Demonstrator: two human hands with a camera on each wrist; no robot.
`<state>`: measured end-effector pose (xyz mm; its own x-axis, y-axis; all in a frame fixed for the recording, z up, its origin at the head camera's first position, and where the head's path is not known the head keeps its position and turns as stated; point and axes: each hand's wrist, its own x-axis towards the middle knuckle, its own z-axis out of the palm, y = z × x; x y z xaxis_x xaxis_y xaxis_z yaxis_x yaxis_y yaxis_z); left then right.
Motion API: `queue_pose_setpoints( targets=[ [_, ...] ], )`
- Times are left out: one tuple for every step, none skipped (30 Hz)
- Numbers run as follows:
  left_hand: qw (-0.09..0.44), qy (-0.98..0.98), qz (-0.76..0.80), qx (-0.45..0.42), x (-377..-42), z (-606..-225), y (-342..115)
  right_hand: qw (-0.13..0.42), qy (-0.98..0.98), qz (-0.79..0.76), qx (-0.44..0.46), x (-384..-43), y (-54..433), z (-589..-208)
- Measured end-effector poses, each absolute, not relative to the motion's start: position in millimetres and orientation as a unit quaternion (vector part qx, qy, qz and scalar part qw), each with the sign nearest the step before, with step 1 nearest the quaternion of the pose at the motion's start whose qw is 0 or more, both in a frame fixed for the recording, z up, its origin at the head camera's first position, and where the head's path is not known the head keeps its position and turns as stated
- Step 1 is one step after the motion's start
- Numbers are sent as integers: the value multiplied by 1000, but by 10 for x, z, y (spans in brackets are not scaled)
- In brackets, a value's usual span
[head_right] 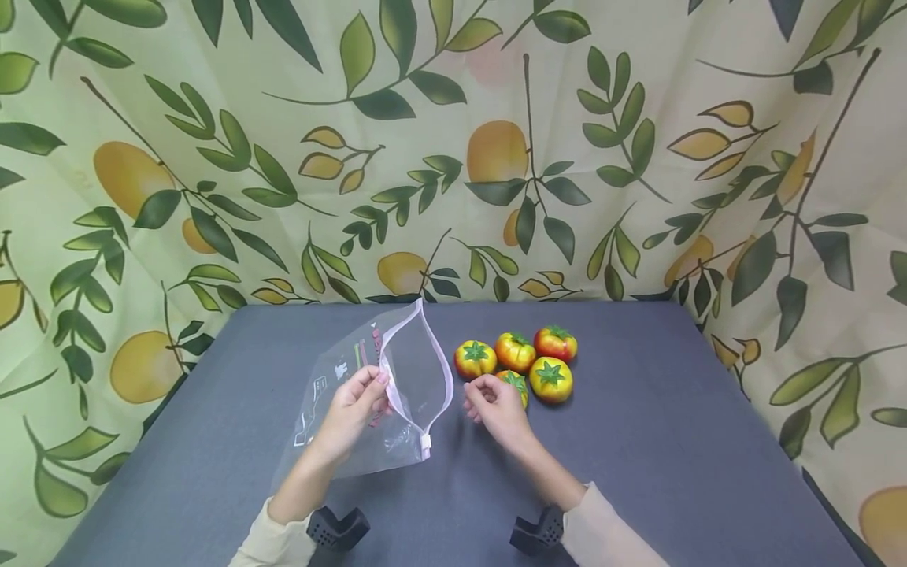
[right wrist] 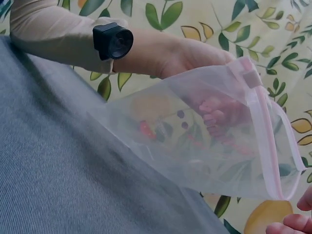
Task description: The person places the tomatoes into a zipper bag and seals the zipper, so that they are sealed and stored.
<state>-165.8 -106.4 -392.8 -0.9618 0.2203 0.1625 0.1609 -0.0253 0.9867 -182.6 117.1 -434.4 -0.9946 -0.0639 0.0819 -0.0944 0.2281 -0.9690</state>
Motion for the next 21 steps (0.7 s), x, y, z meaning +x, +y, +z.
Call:
queue_pose_setpoints(
  targets=[
    [22,697,704,137,-1657,-3925,-1064,21,-787,614,54,-1816,1187,-4339],
    [23,697,704,138,-1657,-3924,-1064,28,-790,609,59,-1805,1205,-4334],
    [23,696,704,139,-1657,-3923,-1065,35,-792,606,63,-1794,1224,-4330],
    [24,695,705,139,-1658,-3923,-1065,42,-794,602,67,-1781,1242,-4322],
    [26,693,706,140,-1656,-3921,-1067,48,-795,601,68,-1769,1259,-4316],
    [25,693,707,141,-1654,-3920,-1068,53,-796,599,71,-1758,1277,-4311],
    [26,693,707,141,-1654,-3919,-1068,59,-797,597,73,-1749,1296,-4308],
    [26,693,707,141,-1655,-3920,-1069,63,-798,595,74,-1741,1315,-4306],
    [25,693,707,139,-1655,-3918,-1068,68,-799,593,75,-1735,1334,-4306],
    [24,693,707,139,-1656,-3919,-1068,75,-801,588,76,-1728,1351,-4304],
    [24,693,707,138,-1656,-3919,-1069,80,-805,583,75,-1724,1369,-4307],
    [23,694,706,137,-1659,-3921,-1069,88,-810,575,75,-1719,1389,-4307],
    [23,694,706,136,-1661,-3922,-1069,97,-816,565,75,-1713,1409,-4309],
    [22,695,705,136,-1663,-3926,-1070,107,-822,554,74,-1707,1429,-4310],
    [21,695,705,137,-1664,-3927,-1069,118,-827,544,75,-1699,1449,-4310],
    [21,695,706,137,-1665,-3929,-1068,129,-833,533,76,-1691,1470,-4312],
    [22,695,706,136,-1664,-3931,-1066,141,-837,523,78,-1686,1492,-4316],
    [21,695,706,135,-1664,-3933,-1064,152,-840,514,82,-1681,1512,-4320],
    [22,694,707,134,-1663,-3935,-1061,163,-842,507,86,-1680,1532,-4328],
    [22,694,707,132,-1664,-3937,-1058,173,-841,504,91,-1678,1551,-4335],
    [23,693,708,129,-1666,-3940,-1053,184,-840,501,96,-1678,1570,-4346]
  ],
)
